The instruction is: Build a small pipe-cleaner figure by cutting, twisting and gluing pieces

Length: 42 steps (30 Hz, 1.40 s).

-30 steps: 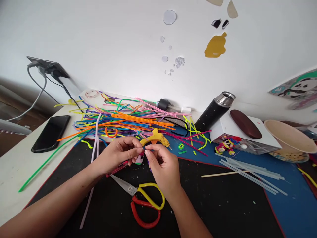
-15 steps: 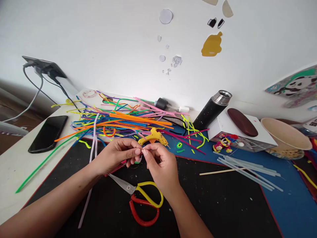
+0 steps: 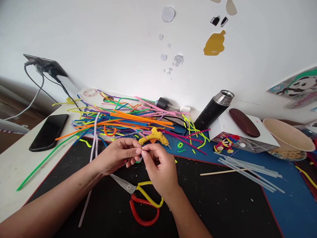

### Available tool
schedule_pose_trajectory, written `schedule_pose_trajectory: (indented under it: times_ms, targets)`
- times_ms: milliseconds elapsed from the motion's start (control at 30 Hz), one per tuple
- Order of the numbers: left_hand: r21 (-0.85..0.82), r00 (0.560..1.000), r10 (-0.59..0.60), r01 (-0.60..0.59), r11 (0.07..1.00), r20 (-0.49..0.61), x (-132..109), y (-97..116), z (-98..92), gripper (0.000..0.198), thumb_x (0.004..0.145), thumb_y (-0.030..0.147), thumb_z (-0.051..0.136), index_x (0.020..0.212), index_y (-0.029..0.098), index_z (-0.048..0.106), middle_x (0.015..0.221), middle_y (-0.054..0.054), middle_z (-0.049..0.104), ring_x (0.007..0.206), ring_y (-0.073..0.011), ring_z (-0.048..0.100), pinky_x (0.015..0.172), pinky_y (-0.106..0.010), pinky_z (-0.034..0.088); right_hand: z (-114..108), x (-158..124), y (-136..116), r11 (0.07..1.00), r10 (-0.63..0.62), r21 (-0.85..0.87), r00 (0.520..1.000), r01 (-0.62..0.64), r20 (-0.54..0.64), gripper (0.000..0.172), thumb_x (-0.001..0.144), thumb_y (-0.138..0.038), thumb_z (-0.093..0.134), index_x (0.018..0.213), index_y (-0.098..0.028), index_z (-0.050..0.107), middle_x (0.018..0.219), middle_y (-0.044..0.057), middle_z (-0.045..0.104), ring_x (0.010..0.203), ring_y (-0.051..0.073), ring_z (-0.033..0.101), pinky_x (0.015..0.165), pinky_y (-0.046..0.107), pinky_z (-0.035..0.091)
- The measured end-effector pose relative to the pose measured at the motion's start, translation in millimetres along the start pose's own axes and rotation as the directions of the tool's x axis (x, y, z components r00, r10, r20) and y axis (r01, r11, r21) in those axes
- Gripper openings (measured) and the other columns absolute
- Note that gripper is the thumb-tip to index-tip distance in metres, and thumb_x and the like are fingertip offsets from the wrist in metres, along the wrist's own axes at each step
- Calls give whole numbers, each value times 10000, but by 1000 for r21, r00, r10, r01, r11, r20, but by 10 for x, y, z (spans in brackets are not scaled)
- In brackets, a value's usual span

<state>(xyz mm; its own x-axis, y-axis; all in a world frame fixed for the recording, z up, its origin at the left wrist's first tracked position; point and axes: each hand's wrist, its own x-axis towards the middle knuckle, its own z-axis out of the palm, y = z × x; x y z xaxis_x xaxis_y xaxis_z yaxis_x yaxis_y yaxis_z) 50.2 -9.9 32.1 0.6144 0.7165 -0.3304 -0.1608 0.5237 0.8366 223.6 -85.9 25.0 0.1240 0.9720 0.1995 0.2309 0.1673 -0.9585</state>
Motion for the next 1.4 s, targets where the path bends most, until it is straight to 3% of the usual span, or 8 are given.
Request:
schedule_pose_trajectory:
  times_ms: [233, 700, 1067, 1400]
  targets:
    - [-5, 999, -23, 23, 1000, 23, 6, 5, -16, 417, 692, 466, 997, 753, 113, 786, 647, -29, 712, 507, -69, 567, 432, -148, 428, -20, 5, -36, 1000, 8, -30, 1000, -8, 10, 145, 1030, -336, 657, 949, -224, 704, 621, -25, 640, 482, 133, 547, 472, 251, 439]
    - [-22, 998, -59, 59, 998, 8, 10, -14, -49, 426, 664, 450, 1019, 761, 117, 771, 583, 4, 663, 467, -56, 553, 414, -135, 399, -8, 6, -36, 995, -38, -87, 999, 40, 23, 114, 1013, -318, 675, 980, -220, 721, 611, -31, 641, 475, 136, 568, 487, 264, 452]
    - [-32, 996, -79, 80, 996, 42, 16, -21, -56, 405, 677, 444, 1007, 750, 116, 780, 600, -13, 676, 481, -69, 556, 421, -154, 391, -32, 9, -26, 997, -25, -78, 999, 29, 42, 140, 1007, -324, 682, 909, -224, 695, 586, -53, 582, 475, 118, 481, 482, 258, 395]
    - [-35, 993, -111, 113, 993, 40, 19, -35, -65, 427, 641, 449, 1023, 741, 117, 774, 595, -13, 674, 483, -71, 564, 420, -150, 395, -39, 4, -36, 1000, -19, -21, 997, 21, 78, 157, 1011, -315, 671, 881, -226, 668, 590, -53, 583, 476, 118, 484, 481, 257, 389]
